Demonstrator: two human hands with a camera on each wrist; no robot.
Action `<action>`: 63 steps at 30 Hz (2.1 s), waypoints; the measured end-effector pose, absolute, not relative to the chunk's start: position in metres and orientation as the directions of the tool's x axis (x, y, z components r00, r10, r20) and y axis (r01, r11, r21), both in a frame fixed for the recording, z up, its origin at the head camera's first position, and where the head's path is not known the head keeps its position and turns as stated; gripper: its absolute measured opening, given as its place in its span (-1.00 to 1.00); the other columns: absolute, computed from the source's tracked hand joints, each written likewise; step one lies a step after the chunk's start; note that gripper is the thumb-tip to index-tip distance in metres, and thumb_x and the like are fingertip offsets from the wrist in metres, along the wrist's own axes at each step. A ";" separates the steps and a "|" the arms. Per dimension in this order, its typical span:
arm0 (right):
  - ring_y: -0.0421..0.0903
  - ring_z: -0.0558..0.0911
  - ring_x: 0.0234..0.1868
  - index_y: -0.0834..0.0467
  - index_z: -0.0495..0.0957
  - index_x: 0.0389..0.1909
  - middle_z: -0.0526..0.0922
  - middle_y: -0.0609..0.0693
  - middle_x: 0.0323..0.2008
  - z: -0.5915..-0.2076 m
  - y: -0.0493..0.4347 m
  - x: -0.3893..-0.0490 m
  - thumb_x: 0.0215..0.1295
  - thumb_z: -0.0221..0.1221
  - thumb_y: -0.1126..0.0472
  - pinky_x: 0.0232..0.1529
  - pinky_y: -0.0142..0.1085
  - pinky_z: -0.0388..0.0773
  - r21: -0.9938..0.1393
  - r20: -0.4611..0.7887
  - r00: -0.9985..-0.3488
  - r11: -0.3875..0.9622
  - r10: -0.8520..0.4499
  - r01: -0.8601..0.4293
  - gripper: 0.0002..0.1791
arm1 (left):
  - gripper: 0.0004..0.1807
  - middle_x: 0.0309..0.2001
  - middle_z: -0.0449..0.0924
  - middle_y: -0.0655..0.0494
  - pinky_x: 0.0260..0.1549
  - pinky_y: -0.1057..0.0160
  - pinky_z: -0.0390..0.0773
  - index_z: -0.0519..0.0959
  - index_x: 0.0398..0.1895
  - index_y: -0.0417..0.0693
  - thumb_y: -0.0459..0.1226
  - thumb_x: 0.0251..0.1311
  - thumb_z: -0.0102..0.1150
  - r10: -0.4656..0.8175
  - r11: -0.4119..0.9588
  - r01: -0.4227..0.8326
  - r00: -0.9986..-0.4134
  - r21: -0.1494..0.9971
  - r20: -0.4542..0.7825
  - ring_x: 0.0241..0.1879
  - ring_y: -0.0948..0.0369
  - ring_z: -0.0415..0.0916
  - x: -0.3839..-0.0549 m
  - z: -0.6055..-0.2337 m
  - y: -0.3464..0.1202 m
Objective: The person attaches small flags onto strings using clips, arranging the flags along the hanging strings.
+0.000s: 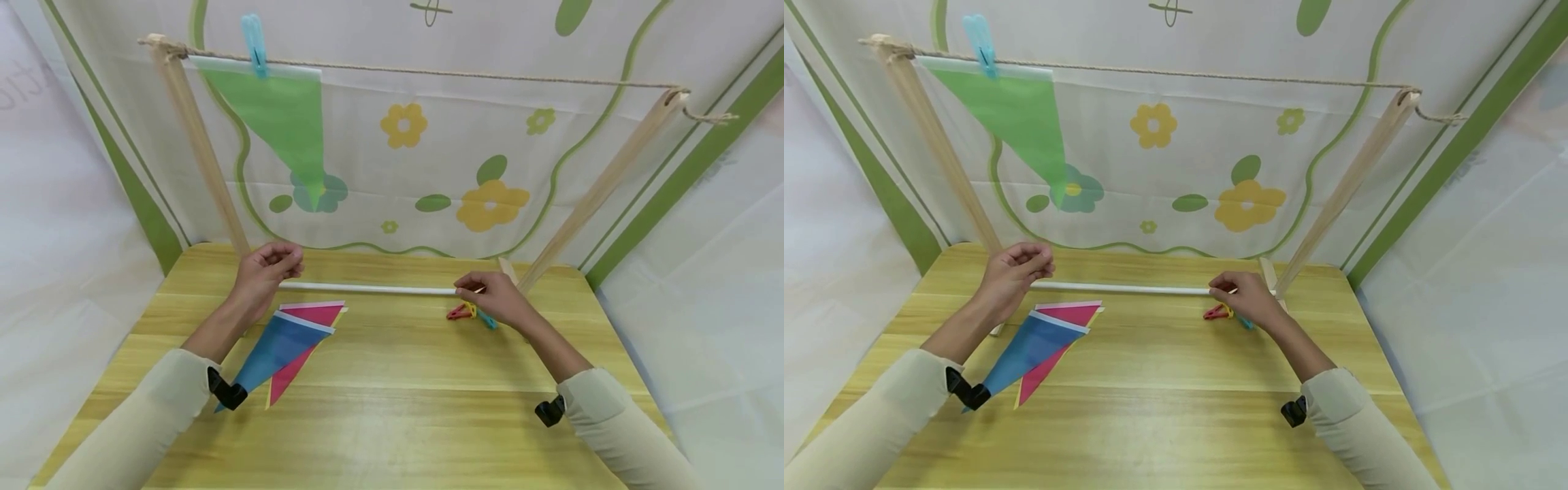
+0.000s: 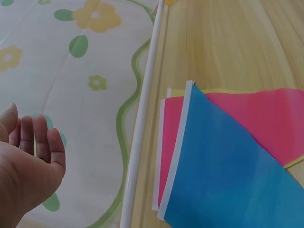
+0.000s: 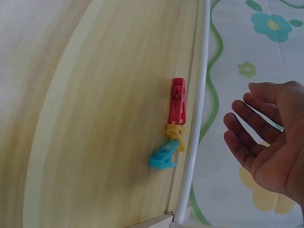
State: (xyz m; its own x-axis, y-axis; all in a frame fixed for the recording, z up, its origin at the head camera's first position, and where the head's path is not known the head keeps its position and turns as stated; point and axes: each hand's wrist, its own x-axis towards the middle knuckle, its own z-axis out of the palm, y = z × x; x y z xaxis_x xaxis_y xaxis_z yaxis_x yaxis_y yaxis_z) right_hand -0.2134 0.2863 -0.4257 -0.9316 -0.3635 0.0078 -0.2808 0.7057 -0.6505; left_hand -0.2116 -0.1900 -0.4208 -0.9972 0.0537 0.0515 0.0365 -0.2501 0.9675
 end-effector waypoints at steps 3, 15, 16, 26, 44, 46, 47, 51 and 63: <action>0.10 0.85 0.07 0.23 0.78 0.21 0.88 0.14 0.05 -0.431 0.290 -0.212 0.71 0.31 0.08 0.11 0.07 0.85 -0.652 -0.010 -0.929 0.707 -0.369 -0.274 -0.67 | -0.94 -0.22 0.83 0.23 -0.06 0.38 0.82 0.80 -0.07 0.02 -0.28 0.60 0.37 0.062 -0.220 0.008 -0.998 0.975 0.022 -0.21 0.26 0.79 -0.211 -0.423 -0.191; 0.24 0.80 0.21 0.24 0.75 0.28 0.83 0.23 0.19 -0.446 0.296 -0.209 0.70 0.30 0.07 0.18 0.18 0.80 -0.614 -0.085 -0.927 0.752 -0.365 -0.240 -0.62 | -0.91 -0.17 0.79 0.30 0.01 0.35 0.84 0.81 -0.02 0.01 -0.24 0.62 0.36 0.104 -0.097 -0.038 -0.994 0.995 -0.028 -0.17 0.29 0.81 -0.212 -0.433 -0.193; 0.26 0.79 0.23 0.26 0.74 0.28 0.82 0.25 0.21 -0.447 0.296 -0.209 0.69 0.30 0.08 0.20 0.19 0.80 -0.614 -0.087 -0.926 0.752 -0.366 -0.240 -0.62 | -0.91 -0.17 0.79 0.31 0.02 0.35 0.84 0.80 -0.01 0.01 -0.24 0.62 0.36 0.110 -0.081 -0.040 -0.993 0.996 -0.031 -0.16 0.29 0.81 -0.212 -0.435 -0.193; 0.34 0.74 0.31 0.28 0.72 0.33 0.78 0.29 0.31 -0.456 0.299 -0.210 0.60 0.41 0.15 0.30 0.26 0.75 -0.568 -0.094 -0.919 0.779 -0.383 -0.266 -0.57 | -0.75 -0.13 0.79 0.35 0.09 0.26 0.86 0.74 0.16 -0.23 -0.24 0.63 0.36 0.148 0.051 -0.072 -0.986 0.996 -0.079 -0.11 0.31 0.82 -0.209 -0.443 -0.195; 0.32 0.76 0.28 0.30 0.76 0.30 0.84 0.25 0.20 -0.463 0.301 -0.211 0.40 0.55 0.28 0.31 0.28 0.72 -0.451 -0.067 -0.892 0.811 -0.447 -0.373 -0.51 | -0.60 0.13 0.78 -0.27 0.06 0.28 0.81 0.67 0.28 -0.43 -0.28 0.59 0.40 0.251 0.354 -0.060 -0.955 0.933 -0.157 0.04 0.07 0.74 -0.204 -0.458 -0.203; 0.32 0.77 0.26 0.31 0.77 0.28 0.85 0.25 0.18 -0.464 0.300 -0.212 0.40 0.56 0.29 0.31 0.28 0.73 -0.440 -0.060 -0.889 0.811 -0.454 -0.385 -0.52 | -0.62 0.13 0.78 -0.31 0.04 0.29 0.82 0.67 0.27 -0.44 -0.31 0.59 0.39 0.259 0.375 -0.047 -0.954 0.926 -0.153 0.02 0.09 0.75 -0.203 -0.460 -0.205; 0.31 0.77 0.24 0.31 0.78 0.27 0.86 0.24 0.16 -0.464 0.299 -0.212 0.39 0.56 0.28 0.29 0.28 0.73 -0.431 -0.055 -0.886 0.812 -0.460 -0.394 -0.53 | -0.63 0.13 0.78 -0.32 0.04 0.30 0.82 0.67 0.26 -0.45 -0.33 0.59 0.38 0.264 0.379 -0.040 -0.953 0.924 -0.150 0.02 0.09 0.76 -0.203 -0.460 -0.206; 0.30 0.76 0.18 0.28 0.80 0.23 0.88 0.20 0.12 -0.463 0.297 -0.213 0.39 0.57 0.26 0.27 0.29 0.70 -0.400 -0.051 -0.887 0.823 -0.459 -0.403 -0.56 | -0.68 0.11 0.78 -0.35 0.01 0.32 0.83 0.68 0.23 -0.48 -0.40 0.56 0.37 0.285 0.393 -0.011 -0.949 0.919 -0.133 0.00 0.10 0.77 -0.201 -0.462 -0.209; 0.30 0.67 0.14 0.14 0.84 0.18 0.89 0.13 0.11 -0.464 0.295 -0.213 0.39 0.57 0.25 0.16 0.31 0.61 -0.368 -0.051 -0.901 0.847 -0.431 -0.384 -0.64 | -0.78 0.04 0.83 -0.30 -0.14 0.42 0.75 0.77 0.07 -0.37 -0.47 0.42 0.48 0.305 0.559 0.045 -0.940 0.828 -0.154 0.00 0.00 0.76 -0.199 -0.465 -0.219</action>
